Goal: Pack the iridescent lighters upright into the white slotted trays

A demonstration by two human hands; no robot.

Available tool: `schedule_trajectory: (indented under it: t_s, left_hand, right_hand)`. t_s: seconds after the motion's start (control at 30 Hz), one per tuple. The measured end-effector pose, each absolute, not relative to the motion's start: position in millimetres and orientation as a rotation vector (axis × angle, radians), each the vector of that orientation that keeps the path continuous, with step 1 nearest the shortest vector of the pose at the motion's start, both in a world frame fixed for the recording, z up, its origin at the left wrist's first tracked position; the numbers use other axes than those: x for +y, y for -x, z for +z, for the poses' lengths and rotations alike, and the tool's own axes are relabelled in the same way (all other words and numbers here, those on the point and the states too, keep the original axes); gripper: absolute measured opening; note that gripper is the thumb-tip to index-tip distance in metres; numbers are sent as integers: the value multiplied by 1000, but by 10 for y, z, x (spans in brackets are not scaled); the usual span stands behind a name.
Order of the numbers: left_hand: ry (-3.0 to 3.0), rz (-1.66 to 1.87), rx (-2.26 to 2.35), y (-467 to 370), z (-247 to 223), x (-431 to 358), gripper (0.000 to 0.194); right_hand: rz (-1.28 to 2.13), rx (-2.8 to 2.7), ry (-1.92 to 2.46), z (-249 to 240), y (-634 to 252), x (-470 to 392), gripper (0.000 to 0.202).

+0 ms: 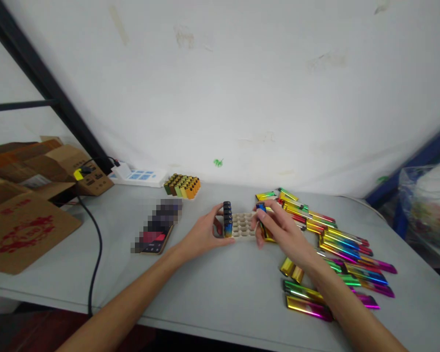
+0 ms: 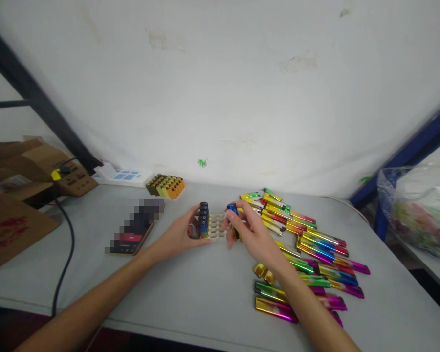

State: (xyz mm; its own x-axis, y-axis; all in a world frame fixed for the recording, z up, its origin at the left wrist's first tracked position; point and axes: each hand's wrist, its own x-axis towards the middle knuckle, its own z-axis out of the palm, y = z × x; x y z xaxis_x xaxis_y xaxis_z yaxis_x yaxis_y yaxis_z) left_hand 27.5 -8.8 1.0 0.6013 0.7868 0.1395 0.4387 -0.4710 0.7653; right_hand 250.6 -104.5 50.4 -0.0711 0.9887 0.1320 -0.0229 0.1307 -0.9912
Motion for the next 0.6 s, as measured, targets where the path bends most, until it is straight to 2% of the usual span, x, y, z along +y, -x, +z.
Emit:
schedule_trajectory:
  t_s: [0.17, 0.33, 0.5, 0.6]
  left_hand:
    - [-2121, 645, 972, -281, 6, -94, 98]
    - [-2124, 636, 965, -275, 2, -83, 99]
    - [-2138, 648, 967, -267, -9, -79, 100]
    - [-2138, 649, 966, -266, -20, -75, 100]
  right_hand:
    - [1241, -1149, 1111, 406, -2388, -1068, 40]
    - [1061, -1165, 1192, 321, -2384, -1060, 58]
    - [1240, -1065, 1160, 277, -2384, -1035, 55]
    - [1174, -1065, 1238, 261, -2368, -1022, 50]
